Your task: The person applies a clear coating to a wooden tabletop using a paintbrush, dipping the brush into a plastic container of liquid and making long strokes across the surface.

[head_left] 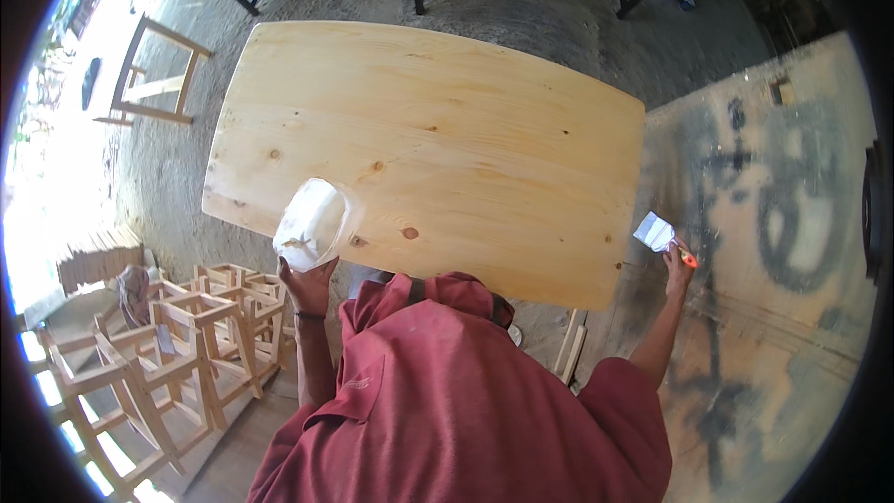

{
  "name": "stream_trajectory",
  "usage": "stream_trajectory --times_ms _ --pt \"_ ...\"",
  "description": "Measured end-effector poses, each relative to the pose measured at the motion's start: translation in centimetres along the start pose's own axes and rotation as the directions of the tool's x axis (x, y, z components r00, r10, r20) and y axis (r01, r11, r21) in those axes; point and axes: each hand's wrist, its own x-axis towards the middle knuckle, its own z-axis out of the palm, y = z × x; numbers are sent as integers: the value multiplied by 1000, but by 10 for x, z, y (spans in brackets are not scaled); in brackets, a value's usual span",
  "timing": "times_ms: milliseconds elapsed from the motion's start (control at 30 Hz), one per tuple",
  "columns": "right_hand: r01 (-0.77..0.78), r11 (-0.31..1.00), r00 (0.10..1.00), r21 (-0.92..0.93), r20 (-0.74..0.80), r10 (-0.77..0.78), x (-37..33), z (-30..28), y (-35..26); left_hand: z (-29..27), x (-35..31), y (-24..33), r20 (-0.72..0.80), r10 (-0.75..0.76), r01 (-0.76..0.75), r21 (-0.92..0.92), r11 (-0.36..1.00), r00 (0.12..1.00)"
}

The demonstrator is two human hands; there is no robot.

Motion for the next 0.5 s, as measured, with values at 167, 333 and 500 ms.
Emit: stream_trajectory --times_ms 167,333,500 --pt "131 978 980 162 127 -153 -36 101 -46 -28 0 6 -29 47 -48 -51 998 998" --pt "520 837 634 170 579 -512 -88 274 -130 -60 3 20 -134 70 -86 -117 989 988" --pt "854 517 263 56 811 -523 -185 453 -226 -94 10 46 -159 125 -152 -169 974 979"
